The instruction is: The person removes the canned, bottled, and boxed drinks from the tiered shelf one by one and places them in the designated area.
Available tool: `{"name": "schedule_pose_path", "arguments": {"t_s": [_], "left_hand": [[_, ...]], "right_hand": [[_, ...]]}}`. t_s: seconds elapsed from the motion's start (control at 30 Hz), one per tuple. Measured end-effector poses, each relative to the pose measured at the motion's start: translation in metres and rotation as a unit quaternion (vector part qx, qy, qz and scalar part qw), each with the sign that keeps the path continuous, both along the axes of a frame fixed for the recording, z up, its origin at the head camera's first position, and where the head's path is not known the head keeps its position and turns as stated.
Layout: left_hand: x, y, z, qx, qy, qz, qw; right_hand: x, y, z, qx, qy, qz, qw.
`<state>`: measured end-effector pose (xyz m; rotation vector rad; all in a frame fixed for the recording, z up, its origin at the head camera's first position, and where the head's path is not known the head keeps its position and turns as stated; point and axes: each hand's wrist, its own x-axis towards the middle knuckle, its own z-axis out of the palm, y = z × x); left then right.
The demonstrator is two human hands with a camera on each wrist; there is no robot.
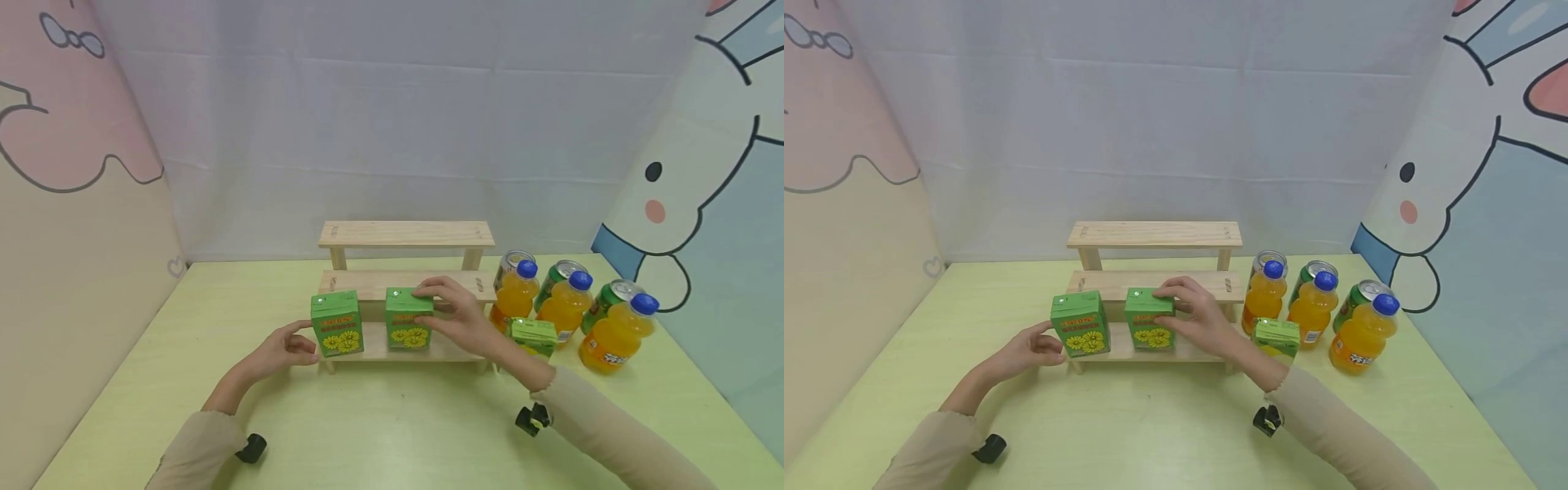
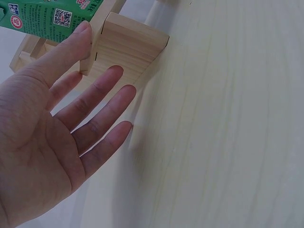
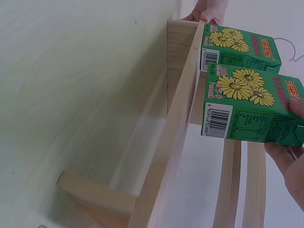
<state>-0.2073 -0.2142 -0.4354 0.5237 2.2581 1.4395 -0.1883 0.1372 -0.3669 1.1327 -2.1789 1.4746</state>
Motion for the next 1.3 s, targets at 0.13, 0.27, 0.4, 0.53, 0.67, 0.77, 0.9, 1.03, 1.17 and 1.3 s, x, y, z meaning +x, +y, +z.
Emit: {"name": "schedule_pose_path", "arguments": {"t_s": [0.13,0.27,0.4,0.53,0.67,0.77,0.9,1.03,1.17,1.3], "left_hand": [[0.000,0.000,0.000,0.000,-0.002,0.000,1.0000],[-0.001,-0.001,0.000,0.002,-0.002,-0.002,1.0000],[-0.002,-0.001,0.000,0.002,-0.001,-0.002,1.0000],[-0.002,-0.001,0.000,0.002,-0.001,-0.003,1.0000],[-0.002,-0.001,0.000,0.000,-0.001,-0.002,1.0000],[-0.002,-0.001,0.000,-0.003,-0.001,-0.002,1.0000],[-0.002,0.000,0.001,-0.003,-0.003,-0.001,1.0000],[-0.001,0.000,0.001,-0.006,-0.002,0.002,1.0000],[-0.001,0.000,0.001,-0.010,-0.001,0.005,0.9999],[-0.001,0.000,0.001,-0.010,0.001,0.004,0.9999]], "right_hand": [[0.001,0.007,0.001,0.008,0.002,-0.011,1.000],[0.004,0.013,0.004,0.019,0.008,-0.029,0.999],[0.006,0.019,0.005,0.024,0.019,-0.035,0.999],[0.007,0.025,0.004,0.013,0.027,-0.029,0.999],[0.009,0.033,0.004,0.010,0.032,-0.038,0.999],[0.011,0.040,0.003,0.011,0.035,-0.045,0.998],[0.014,0.047,0.004,0.002,0.036,-0.050,0.998],[0.017,0.052,0.006,-0.008,0.035,-0.048,0.998],[0.021,0.056,0.009,-0.005,0.031,-0.061,0.998],[0.025,0.062,0.013,0.008,0.029,-0.086,0.996]]}}
